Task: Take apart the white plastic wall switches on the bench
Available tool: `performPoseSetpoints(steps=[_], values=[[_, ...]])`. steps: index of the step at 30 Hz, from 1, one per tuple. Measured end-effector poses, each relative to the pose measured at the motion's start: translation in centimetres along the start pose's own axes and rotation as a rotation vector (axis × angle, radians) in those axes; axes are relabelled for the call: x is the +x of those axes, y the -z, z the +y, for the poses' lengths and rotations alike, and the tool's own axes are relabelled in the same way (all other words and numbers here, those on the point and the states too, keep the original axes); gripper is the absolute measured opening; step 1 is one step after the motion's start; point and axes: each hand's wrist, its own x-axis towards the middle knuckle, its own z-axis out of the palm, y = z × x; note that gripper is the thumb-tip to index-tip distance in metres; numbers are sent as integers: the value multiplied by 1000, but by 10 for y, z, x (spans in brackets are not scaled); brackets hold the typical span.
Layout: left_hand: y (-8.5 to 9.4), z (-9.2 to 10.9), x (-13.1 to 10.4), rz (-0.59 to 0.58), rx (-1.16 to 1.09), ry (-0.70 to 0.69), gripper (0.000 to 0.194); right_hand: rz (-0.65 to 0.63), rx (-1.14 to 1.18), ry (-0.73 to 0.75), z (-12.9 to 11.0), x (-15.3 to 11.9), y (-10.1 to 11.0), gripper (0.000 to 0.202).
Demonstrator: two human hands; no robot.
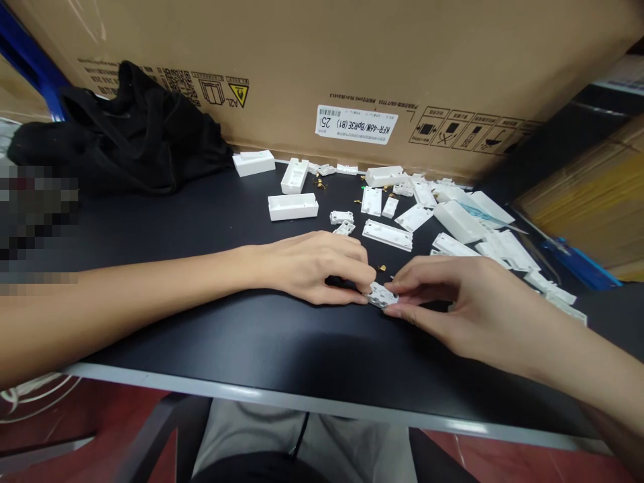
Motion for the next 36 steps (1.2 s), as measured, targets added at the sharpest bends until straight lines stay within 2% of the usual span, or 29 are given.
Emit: performPoseSetpoints(steps=[11, 16, 24, 27, 31, 36], values=[[4, 5, 1, -66, 25, 16, 21, -61, -101, 21, -5, 7, 3, 12], [3, 8, 2, -47, 111, 20, 22, -110, 35, -16, -11, 6, 4, 6], [1, 10, 1, 10, 103, 18, 19, 78, -71, -6, -12, -11, -12, 5], [3, 11, 0, 72, 133, 117, 19, 96, -90, -2, -8, -14, -15, 7], [4, 7, 0, 178, 295, 312, 20, 125, -219, 7, -2, -17, -14, 8], [3, 2, 3, 134, 380, 427, 19, 138, -302, 9, 4, -22, -1, 11]])
